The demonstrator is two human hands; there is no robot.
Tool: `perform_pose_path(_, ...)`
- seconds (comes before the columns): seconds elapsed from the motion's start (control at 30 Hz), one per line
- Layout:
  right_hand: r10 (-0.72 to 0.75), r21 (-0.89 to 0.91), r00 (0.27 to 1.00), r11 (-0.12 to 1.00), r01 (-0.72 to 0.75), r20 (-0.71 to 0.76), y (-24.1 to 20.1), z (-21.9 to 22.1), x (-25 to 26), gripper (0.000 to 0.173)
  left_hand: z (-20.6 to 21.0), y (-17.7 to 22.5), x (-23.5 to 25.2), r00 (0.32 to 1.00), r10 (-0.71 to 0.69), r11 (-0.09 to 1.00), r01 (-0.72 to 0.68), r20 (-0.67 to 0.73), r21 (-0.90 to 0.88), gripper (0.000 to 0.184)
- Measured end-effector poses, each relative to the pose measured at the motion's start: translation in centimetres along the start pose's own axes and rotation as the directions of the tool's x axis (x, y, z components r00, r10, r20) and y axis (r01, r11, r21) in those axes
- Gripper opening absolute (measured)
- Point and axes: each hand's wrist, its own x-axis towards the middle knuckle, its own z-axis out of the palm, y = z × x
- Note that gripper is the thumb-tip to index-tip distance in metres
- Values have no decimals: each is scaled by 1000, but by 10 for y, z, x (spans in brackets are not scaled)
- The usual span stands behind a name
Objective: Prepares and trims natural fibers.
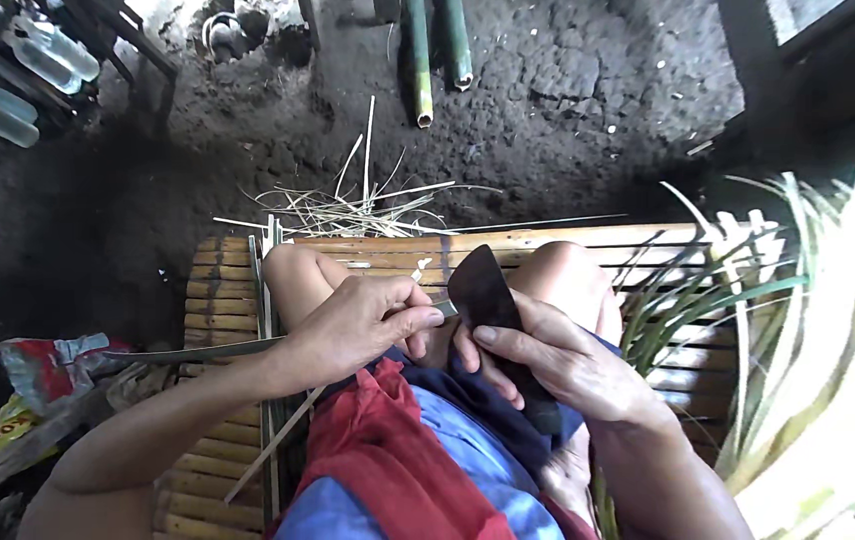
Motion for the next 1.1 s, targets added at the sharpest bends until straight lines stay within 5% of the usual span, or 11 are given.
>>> perform_pose_path(0.63, 55, -166, 991, 986, -34, 120, -19, 0, -9, 15, 11, 13, -18, 997, 75, 993, -73, -9, 97, 18)
perform_pose_path(0.87, 2, 110, 996, 994, -12, 88, -7, 20, -2, 5, 17, 16, -19, 994, 101, 994, -100, -33, 42, 18)
perform_pose_path(1.0, -9, 17, 999, 1000, 8, 39, -1, 21, 5, 10, 15, 13, -15, 996, 64, 994, -58, -67, 88, 17)
perform_pose_path(1.1, 39, -174, 996, 984, -24, 84, 7, 12, 12, 33, 23, 1, -11, 995, -41, 999, 42, -96, 3, 19)
